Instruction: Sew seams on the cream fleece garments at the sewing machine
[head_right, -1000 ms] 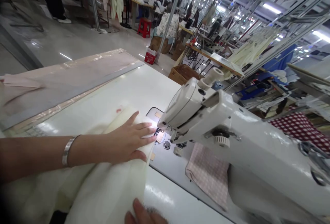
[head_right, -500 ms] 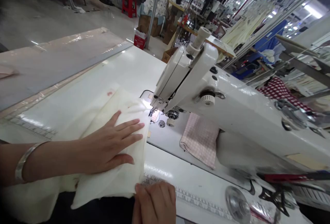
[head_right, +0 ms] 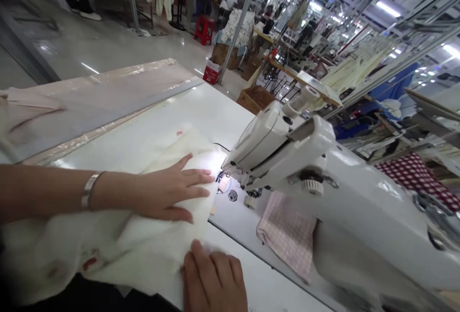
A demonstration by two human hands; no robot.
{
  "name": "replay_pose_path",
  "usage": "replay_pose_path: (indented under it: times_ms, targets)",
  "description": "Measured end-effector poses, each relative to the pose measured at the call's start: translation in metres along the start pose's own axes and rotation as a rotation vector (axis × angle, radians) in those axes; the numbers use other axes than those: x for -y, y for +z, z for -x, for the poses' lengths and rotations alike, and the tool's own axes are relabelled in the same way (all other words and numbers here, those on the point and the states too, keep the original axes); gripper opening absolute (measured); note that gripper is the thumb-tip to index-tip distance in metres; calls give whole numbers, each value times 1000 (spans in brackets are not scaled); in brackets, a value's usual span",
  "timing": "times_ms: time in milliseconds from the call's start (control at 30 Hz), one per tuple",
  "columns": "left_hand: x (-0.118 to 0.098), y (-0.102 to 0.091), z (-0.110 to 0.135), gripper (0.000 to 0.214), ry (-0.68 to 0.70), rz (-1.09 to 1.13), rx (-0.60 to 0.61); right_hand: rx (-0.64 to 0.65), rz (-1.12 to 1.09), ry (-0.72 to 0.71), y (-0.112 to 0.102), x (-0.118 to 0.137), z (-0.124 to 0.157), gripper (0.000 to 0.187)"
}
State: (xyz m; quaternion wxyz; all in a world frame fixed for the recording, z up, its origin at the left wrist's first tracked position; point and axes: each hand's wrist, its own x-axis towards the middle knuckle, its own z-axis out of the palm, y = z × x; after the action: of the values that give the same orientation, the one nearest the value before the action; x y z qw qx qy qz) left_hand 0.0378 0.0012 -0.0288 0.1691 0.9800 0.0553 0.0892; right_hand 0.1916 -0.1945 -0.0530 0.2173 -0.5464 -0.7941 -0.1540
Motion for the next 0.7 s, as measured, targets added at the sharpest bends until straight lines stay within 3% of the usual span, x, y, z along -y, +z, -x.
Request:
replay_pose_path:
  times_ms: [133, 233, 367, 533, 633, 700]
  targets:
    - [38, -13, -22, 36, 91, 45, -38, 30, -18, -76, 6, -24, -33, 20]
    - [60, -16, -37, 36, 87, 61, 19, 59, -21, -64, 12, -43, -50, 19]
    - [83, -16, -57, 36, 114, 41, 12, 67, -31, 17, 26, -66, -60, 16]
    - [111, -23, -82, 34, 106, -31, 29, 43, 26, 11, 37, -82, -64, 19]
    - [114, -23, -86, 37, 76, -112, 43, 52, 27, 15, 31, -78, -67, 19]
    - [100, -16, -75, 42, -8, -206, 13, 58, -1, 26, 24, -69, -66, 20]
